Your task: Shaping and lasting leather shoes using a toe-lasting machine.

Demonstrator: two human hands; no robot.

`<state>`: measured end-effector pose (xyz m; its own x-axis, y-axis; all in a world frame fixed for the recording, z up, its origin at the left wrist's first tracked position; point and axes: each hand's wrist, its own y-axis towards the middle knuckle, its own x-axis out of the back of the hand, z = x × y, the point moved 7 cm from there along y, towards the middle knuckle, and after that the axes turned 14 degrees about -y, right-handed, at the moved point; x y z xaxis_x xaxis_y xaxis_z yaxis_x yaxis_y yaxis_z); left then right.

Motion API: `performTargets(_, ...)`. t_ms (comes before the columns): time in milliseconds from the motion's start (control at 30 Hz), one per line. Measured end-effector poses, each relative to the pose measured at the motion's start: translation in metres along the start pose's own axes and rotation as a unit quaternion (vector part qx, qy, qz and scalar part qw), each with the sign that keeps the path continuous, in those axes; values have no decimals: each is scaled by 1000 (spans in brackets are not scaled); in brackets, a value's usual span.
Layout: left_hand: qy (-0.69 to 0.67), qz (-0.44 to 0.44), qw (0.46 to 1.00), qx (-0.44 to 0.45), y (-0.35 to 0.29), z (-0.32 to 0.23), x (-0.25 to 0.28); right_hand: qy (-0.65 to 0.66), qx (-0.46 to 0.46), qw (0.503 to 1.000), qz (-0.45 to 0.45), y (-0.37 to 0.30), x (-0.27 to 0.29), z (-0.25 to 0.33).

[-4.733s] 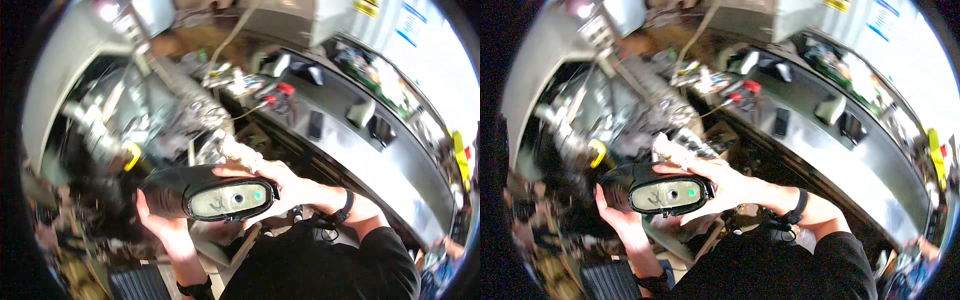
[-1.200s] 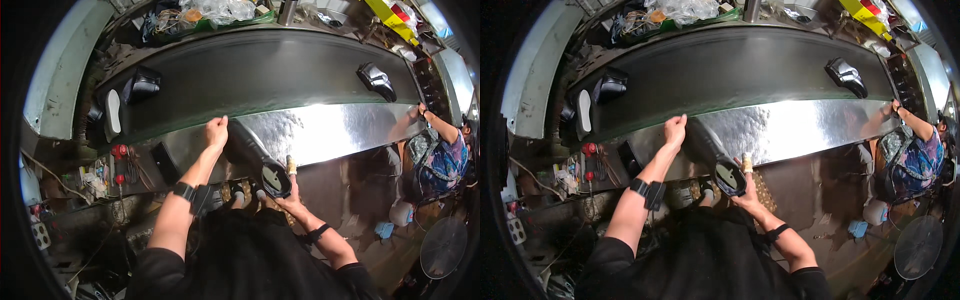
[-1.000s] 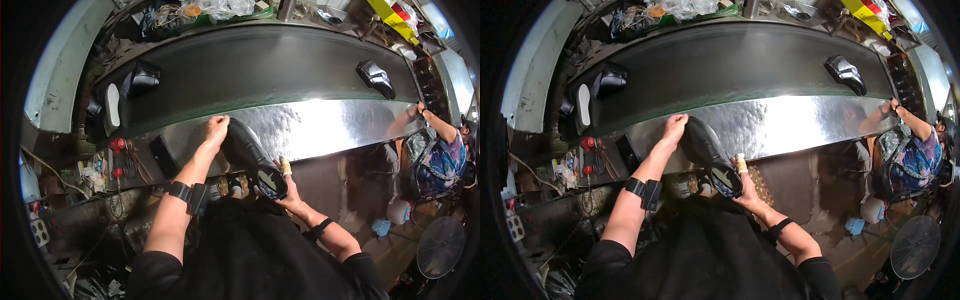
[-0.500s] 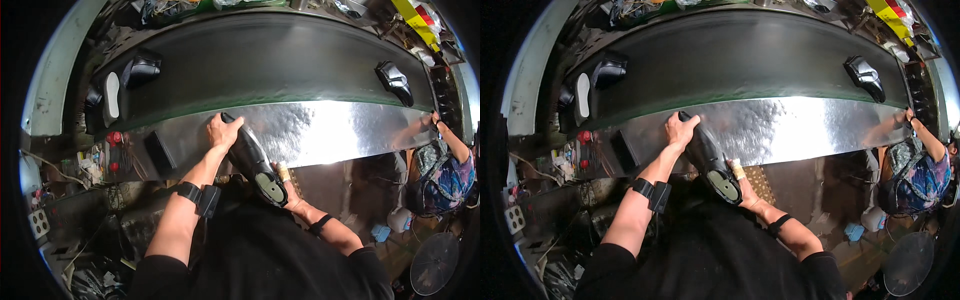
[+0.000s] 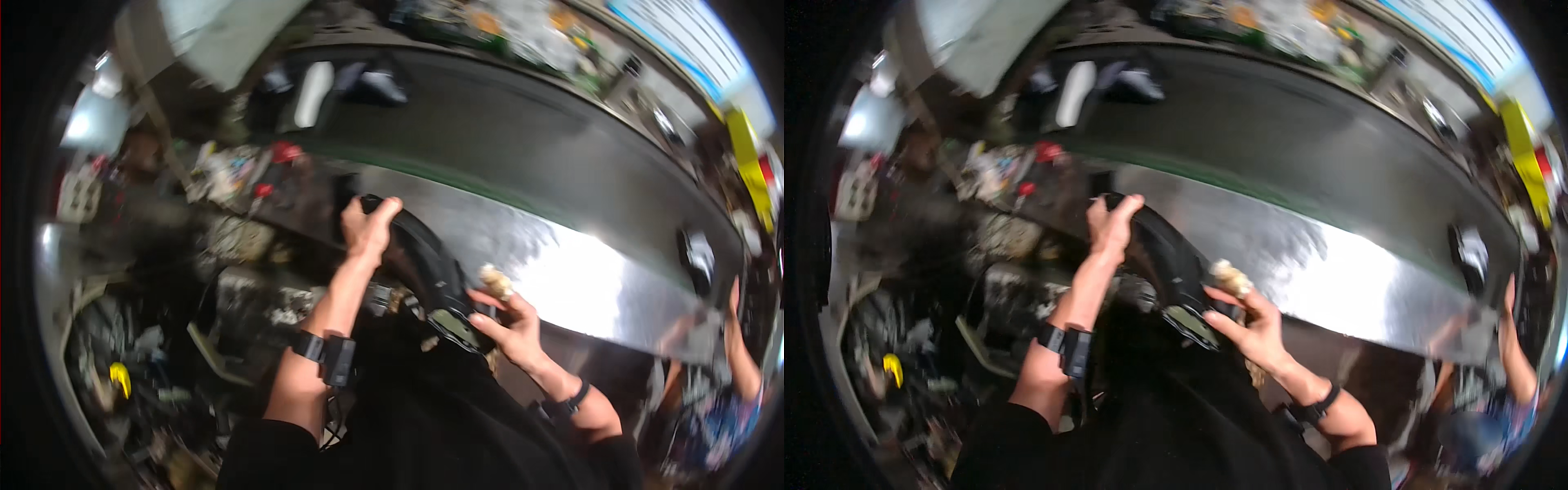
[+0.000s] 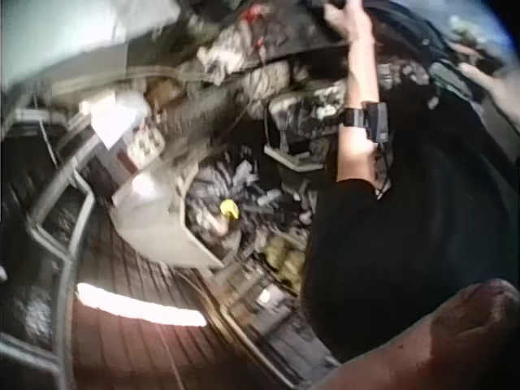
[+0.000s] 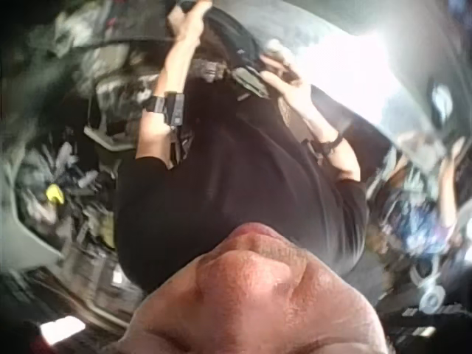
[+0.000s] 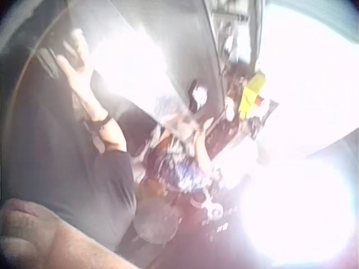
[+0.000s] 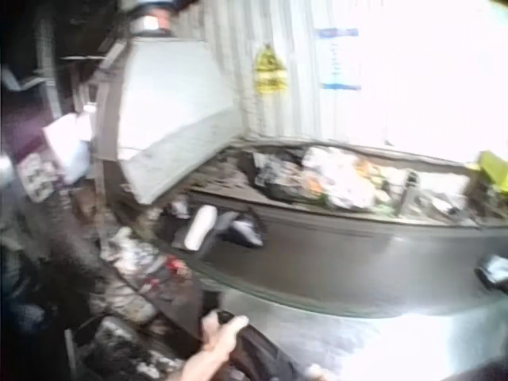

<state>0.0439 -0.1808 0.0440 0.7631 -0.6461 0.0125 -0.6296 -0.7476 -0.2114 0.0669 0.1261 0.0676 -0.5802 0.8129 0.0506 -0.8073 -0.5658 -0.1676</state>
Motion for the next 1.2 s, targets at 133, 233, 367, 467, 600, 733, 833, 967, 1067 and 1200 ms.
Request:
performTargets(133,9,-84,995,-59,-16,-47,84,54,-11,994,91,31,-45,45)
performTargets(233,-15,-155,982,-106,-43,-70,137,-135,13,968,211,39,-84,74)
performTargets(367,-20,-249,958,-139,-88,-91,243,-144,219,900,347,6,-154,134)
performTargets(467,-60,-321,932,-155,-133,-101,319,-221,348,799,437,-25,-198,164)
performTargets(600,-66,-346,917,-188,-190,-121,398,-124,150,904,381,26,-308,140)
performTargets(733,-100,-363,898,-228,-232,-139,454,-106,-107,822,549,-24,-413,90)
performTargets(833,-172,-358,882,-253,-250,-145,501,-115,-19,844,523,-53,-453,107)
performTargets(967,-126,-381,889,-222,-257,-151,551,-17,56,869,491,-84,-503,127)
performTargets(1067,-113,-396,895,-168,-245,-144,579,-22,81,901,425,-89,-521,130)
performTargets(1200,-225,-492,770,-339,-249,-132,628,40,37,920,388,-92,-533,131)
